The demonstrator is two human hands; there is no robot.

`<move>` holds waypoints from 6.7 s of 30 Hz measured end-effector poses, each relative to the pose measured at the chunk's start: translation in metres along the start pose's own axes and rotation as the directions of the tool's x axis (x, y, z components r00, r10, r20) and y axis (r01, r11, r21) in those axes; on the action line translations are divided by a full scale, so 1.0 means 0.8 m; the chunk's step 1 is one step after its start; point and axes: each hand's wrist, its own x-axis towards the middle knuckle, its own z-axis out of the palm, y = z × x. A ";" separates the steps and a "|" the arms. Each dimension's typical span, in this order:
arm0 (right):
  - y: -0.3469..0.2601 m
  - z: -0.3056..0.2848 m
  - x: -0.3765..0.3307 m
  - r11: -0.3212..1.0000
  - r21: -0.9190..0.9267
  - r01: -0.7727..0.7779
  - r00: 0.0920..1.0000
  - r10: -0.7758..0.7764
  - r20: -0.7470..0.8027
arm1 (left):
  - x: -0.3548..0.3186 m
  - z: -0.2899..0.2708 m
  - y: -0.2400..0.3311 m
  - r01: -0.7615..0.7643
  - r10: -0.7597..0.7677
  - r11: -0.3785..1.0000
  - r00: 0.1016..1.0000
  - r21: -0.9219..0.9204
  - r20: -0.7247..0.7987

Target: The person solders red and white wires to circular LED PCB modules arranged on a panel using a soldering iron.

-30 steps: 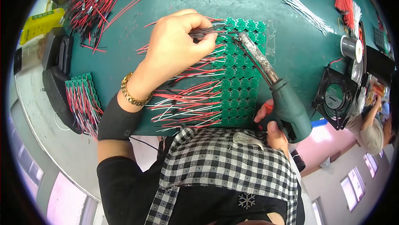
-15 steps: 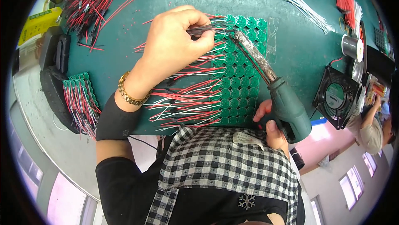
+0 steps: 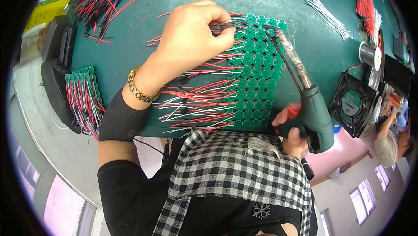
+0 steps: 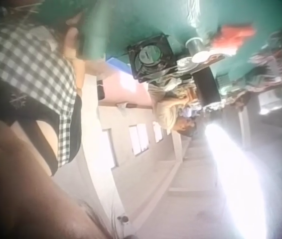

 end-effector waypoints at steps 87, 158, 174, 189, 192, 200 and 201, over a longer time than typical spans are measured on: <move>0.040 -0.047 -0.004 0.960 0.251 -0.122 0.992 0.107 0.072 | -0.003 0.032 -0.030 -0.268 0.255 0.958 0.960 0.106 0.116; 0.134 -0.051 -0.052 0.959 0.243 -0.145 0.987 0.124 0.100 | -0.074 0.090 -0.069 -0.050 0.072 0.989 0.985 -0.141 0.160; 0.162 -0.111 -0.200 0.981 -0.017 0.194 0.973 -0.191 0.132 | -0.194 0.125 0.064 -0.284 0.276 0.953 0.957 0.106 0.088; 0.174 -0.089 -0.174 0.973 -0.043 0.225 0.965 -0.216 0.145 | -0.175 0.126 0.023 -0.391 0.377 0.911 0.918 0.130 0.122; 0.173 -0.088 -0.184 0.977 0.123 0.172 0.975 -0.186 0.118 | -0.174 0.119 0.029 -0.398 0.381 0.903 0.916 0.159 0.125; 0.133 -0.072 -0.198 0.789 0.293 0.540 0.841 -0.522 -0.144 | -0.175 0.082 0.055 -0.374 0.366 0.921 0.927 0.114 0.084; 0.127 -0.076 -0.200 0.787 0.290 0.545 0.837 -0.529 -0.137 | -0.175 0.079 0.058 -0.375 0.369 0.920 0.927 0.114 0.073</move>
